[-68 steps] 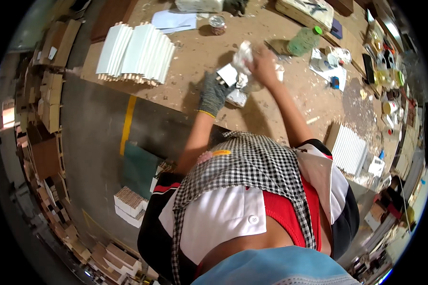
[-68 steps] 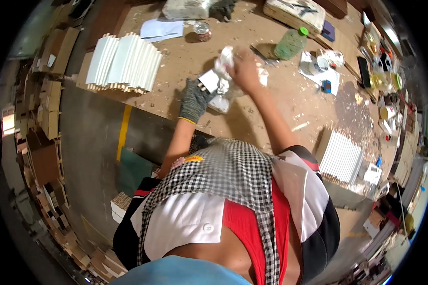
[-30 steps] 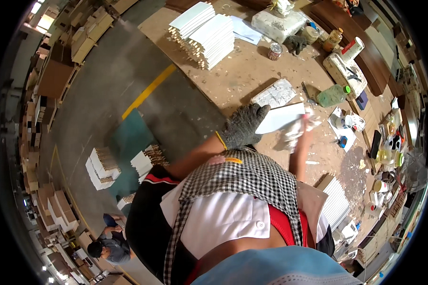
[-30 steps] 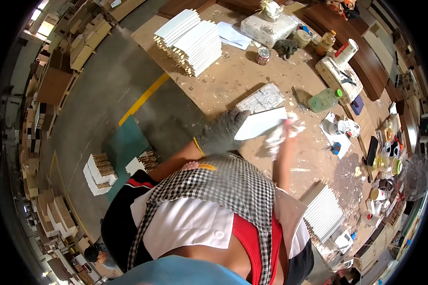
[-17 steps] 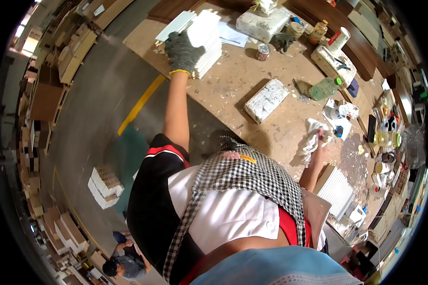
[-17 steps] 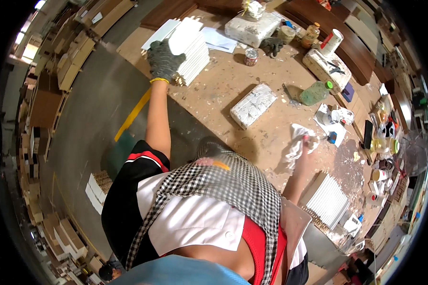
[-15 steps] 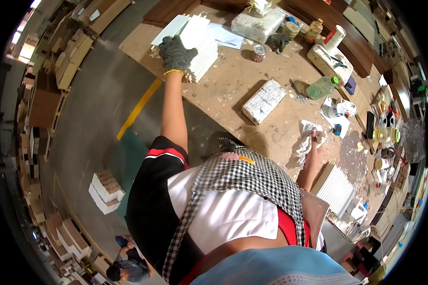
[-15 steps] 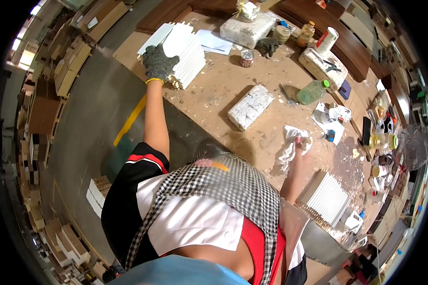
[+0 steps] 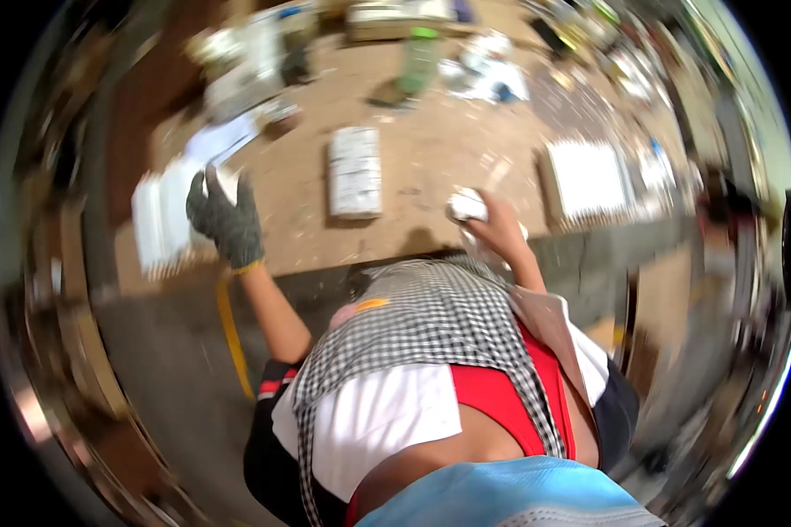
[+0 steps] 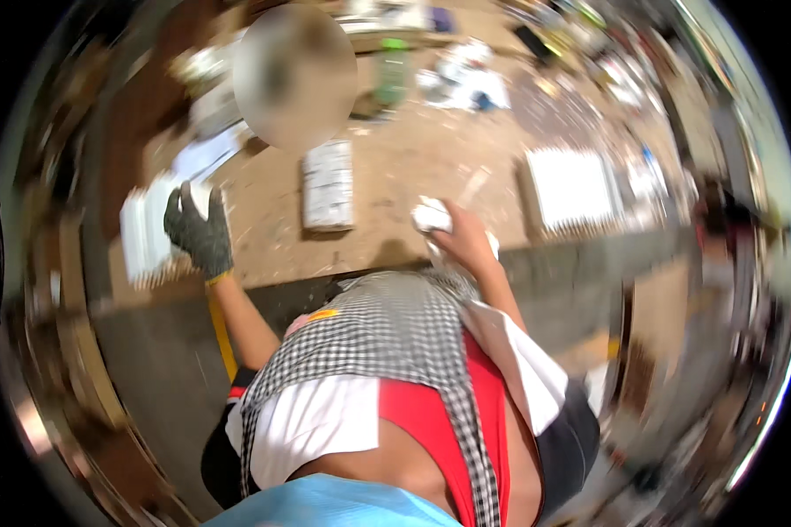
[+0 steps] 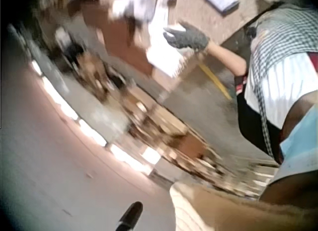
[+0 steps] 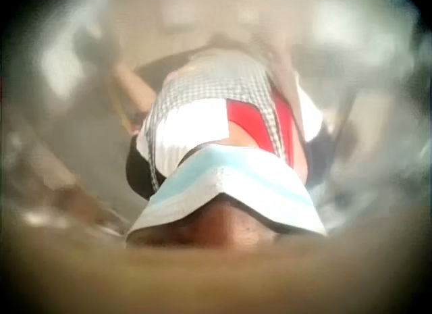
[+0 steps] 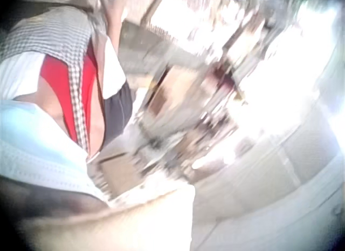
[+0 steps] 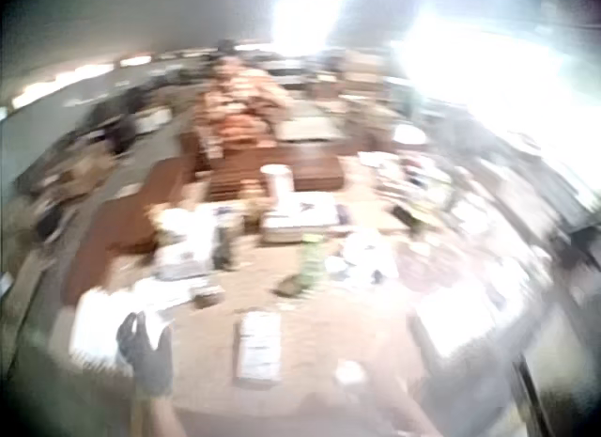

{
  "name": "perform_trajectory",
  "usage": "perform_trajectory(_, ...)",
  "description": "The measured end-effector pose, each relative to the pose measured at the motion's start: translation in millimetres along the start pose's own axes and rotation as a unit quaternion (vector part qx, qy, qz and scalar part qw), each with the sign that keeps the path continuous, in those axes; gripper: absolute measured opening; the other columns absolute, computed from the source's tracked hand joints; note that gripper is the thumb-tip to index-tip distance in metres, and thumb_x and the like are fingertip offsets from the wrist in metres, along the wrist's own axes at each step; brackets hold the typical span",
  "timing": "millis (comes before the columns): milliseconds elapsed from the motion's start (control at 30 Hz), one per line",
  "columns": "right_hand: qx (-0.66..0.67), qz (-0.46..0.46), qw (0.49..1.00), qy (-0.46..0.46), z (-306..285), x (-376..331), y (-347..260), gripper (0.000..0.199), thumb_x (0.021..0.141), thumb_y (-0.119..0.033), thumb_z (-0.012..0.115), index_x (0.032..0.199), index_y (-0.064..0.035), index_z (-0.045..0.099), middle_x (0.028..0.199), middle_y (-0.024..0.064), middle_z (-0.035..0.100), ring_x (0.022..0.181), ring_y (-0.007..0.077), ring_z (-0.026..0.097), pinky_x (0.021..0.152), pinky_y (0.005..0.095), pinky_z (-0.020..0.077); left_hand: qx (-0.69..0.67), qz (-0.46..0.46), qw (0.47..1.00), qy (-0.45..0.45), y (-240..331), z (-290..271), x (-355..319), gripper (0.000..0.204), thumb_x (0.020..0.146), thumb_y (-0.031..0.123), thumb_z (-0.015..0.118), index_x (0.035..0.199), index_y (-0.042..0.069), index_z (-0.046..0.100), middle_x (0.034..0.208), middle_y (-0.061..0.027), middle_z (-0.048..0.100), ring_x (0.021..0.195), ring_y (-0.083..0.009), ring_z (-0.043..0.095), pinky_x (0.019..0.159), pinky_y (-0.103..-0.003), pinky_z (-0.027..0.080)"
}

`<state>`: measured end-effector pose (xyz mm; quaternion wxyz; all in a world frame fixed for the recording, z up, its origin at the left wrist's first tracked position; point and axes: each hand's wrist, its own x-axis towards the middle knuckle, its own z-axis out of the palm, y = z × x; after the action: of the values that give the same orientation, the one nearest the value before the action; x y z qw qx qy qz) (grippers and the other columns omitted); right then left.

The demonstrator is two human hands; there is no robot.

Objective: The person wipes white slats with a cloth, sands the edges with a blue abrasive block, and uses a metal scraper to clean the surfaces at a workbench.

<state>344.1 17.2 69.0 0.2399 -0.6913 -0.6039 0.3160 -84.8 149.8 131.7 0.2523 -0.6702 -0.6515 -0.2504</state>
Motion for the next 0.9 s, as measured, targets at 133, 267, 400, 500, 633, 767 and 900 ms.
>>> perform_trajectory(133,-0.148,0.175,0.969,0.091,-10,-13,47,0.081,0.079,-0.019,0.074,0.148,-0.0072,0.033,0.136,0.0231,0.055,0.109,0.0438,0.063,0.09,0.0479,0.052,-0.295,0.138,0.942,-0.077,91,83,-27,0.056,0.088,0.032,0.076,0.131,0.001,0.058,0.13,-0.0216,0.059,0.123,-0.0375,0.052,0.109,-0.049,0.037)
perform_trajectory(267,-0.174,0.309,0.91,0.216,-30,-22,93,0.1,0.077,-0.018,0.074,0.158,-0.0068,0.017,0.164,0.0184,0.024,0.107,0.0428,0.064,0.081,0.0456,0.0565,-0.497,0.263,0.798,-0.217,206,82,-56,0.045,0.087,0.022,0.076,0.125,0.004,0.06,0.134,-0.0166,0.056,0.129,-0.0364,0.047,0.111,-0.048,0.036)
perform_trajectory(400,-0.208,0.339,0.884,0.247,-8,-26,167,0.096,0.078,-0.023,0.071,0.159,-0.0064,0.021,0.166,0.0153,0.018,0.095,0.039,0.07,0.072,0.0445,0.057,-0.597,0.308,0.683,-0.288,285,93,-86,0.037,0.088,0.027,0.073,0.119,0.007,0.067,0.132,-0.0165,0.061,0.126,-0.0362,0.053,0.108,-0.046,0.039)
perform_trajectory(500,-0.217,0.358,0.882,0.215,2,-22,140,0.094,0.078,-0.022,0.072,0.157,-0.006,0.025,0.166,0.0154,0.02,0.09,0.0384,0.07,0.072,0.0459,0.0566,-0.613,0.277,0.628,-0.391,326,101,-104,0.044,0.091,0.031,0.071,0.126,0.004,0.065,0.135,-0.017,0.061,0.13,-0.0338,0.052,0.111,-0.044,0.037)
perform_trajectory(633,-0.262,0.291,0.897,0.206,9,-21,124,0.084,0.079,-0.015,0.072,0.154,-0.0125,0.035,0.165,0.0127,0.025,0.089,0.0375,0.069,0.073,0.0435,0.0563,-0.58,0.325,0.63,-0.4,388,179,-154,0.043,0.087,0.025,0.071,0.125,0.004,0.066,0.134,-0.0179,0.061,0.127,-0.034,0.054,0.111,-0.043,0.039)
perform_trajectory(767,-0.214,0.262,0.911,0.235,-11,-22,133,0.075,0.076,-0.014,0.074,0.145,-0.0243,0.048,0.161,0.0109,0.033,0.095,0.0355,0.069,0.076,0.044,0.056,-0.491,0.452,0.622,-0.41,461,162,-143,0.036,0.088,0.018,0.063,0.12,0.002,0.06,0.123,-0.0229,0.064,0.113,-0.0386,0.061,0.094,-0.045,0.05)
perform_trajectory(900,-0.17,0.216,0.94,0.201,-21,-33,164,0.062,0.073,-0.01,0.073,0.132,-0.0253,0.061,0.156,0.0049,0.043,0.098,0.0342,0.069,0.077,0.0442,0.0559,-0.459,-0.05,0.465,-0.755,511,133,-114,0.086,0.083,0.053,0.071,0.136,-0.01,0.046,0.133,-0.0306,0.057,0.118,-0.04,0.061,0.095,-0.044,0.051)
